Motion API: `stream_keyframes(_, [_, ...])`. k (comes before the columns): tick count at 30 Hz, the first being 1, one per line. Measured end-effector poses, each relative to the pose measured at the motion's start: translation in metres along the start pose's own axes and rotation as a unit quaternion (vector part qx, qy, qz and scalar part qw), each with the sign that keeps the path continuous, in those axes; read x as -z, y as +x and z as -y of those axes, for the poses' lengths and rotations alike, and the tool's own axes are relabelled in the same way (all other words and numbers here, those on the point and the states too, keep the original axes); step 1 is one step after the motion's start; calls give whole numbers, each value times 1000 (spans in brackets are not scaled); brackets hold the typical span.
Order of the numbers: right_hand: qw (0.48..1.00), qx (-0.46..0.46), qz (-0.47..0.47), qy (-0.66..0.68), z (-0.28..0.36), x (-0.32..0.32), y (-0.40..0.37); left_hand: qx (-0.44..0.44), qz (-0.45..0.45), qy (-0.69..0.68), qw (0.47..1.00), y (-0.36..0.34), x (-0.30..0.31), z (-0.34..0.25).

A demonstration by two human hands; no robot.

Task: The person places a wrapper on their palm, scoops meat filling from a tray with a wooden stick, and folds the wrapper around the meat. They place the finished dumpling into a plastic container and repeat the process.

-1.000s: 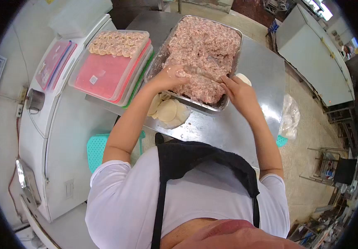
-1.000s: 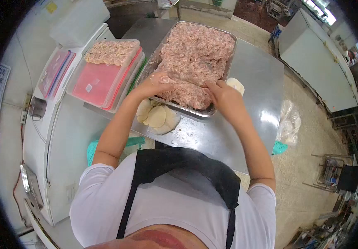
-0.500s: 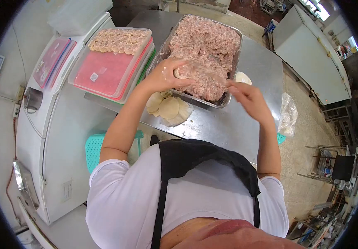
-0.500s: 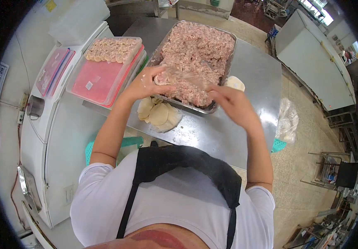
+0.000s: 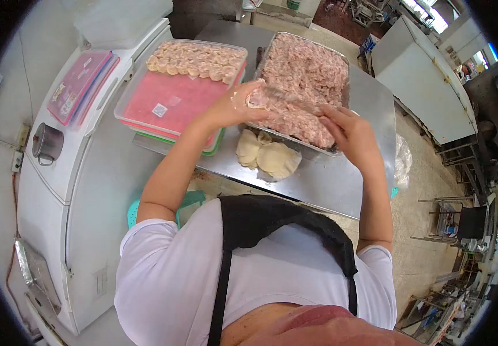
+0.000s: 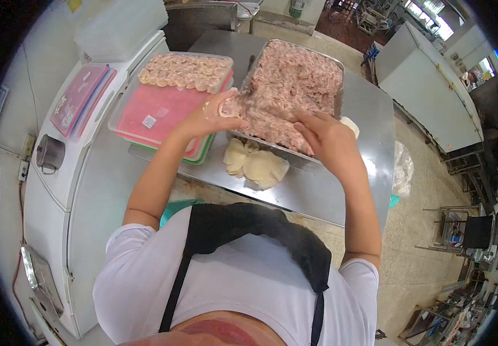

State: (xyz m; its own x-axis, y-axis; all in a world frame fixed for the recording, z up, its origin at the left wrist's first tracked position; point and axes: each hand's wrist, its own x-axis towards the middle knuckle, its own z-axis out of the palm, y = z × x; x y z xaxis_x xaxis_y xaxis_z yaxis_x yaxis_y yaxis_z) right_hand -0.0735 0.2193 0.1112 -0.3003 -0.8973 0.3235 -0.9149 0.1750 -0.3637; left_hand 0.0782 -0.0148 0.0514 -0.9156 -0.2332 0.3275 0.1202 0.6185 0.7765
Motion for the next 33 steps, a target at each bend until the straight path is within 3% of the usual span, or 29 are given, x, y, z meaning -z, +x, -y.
stream_keyframes(1, [999,-40,-12,32,11,2,2,1,-9,-51,999,-6,10,-5])
stream_keyframes(5, [997,31,8,73,40,-60,5,-11,44,-111,993,-20,40,3])
stream_keyframes(7, [994,10,48,100,47,-68,12,-49,27,55,997,-26,56,13])
stream_keyframes(8, [996,-17,50,79,50,-66,14,-49,25,54,997,-29,65,17])
stream_keyframes(10, [996,-49,51,60,49,-69,9,69,87,45,993,-35,86,14])
stream_keyframes(11, [995,-65,15,75,44,-73,3,69,91,44,992,-37,91,29])
stream_keyframes(13, [992,-83,-22,89,33,-82,-12,-10,-26,67,997,-40,101,54])
stream_keyframes(14, [979,-134,-37,147,27,-87,-22,98,25,98,990,-40,113,55])
stream_keyframes(15, [960,-185,-52,206,24,-91,-32,97,28,98,990,-40,115,67])
stream_keyframes(17, [947,-219,-77,222,23,-94,-47,12,-1,234,972,-33,114,99])
stream_keyframes(20, [894,-322,-97,295,19,-94,-67,-9,-11,202,979,-24,101,104])
stream_keyframes(24, [877,-330,-113,331,16,-91,-79,76,-20,101,992,-9,80,88])
stream_keyframes(29, [887,-327,-102,311,-8,-88,-84,96,28,214,972,-1,67,90])
stream_keyframes(33, [895,-318,-98,297,-37,-83,-76,74,2,258,963,8,54,96])
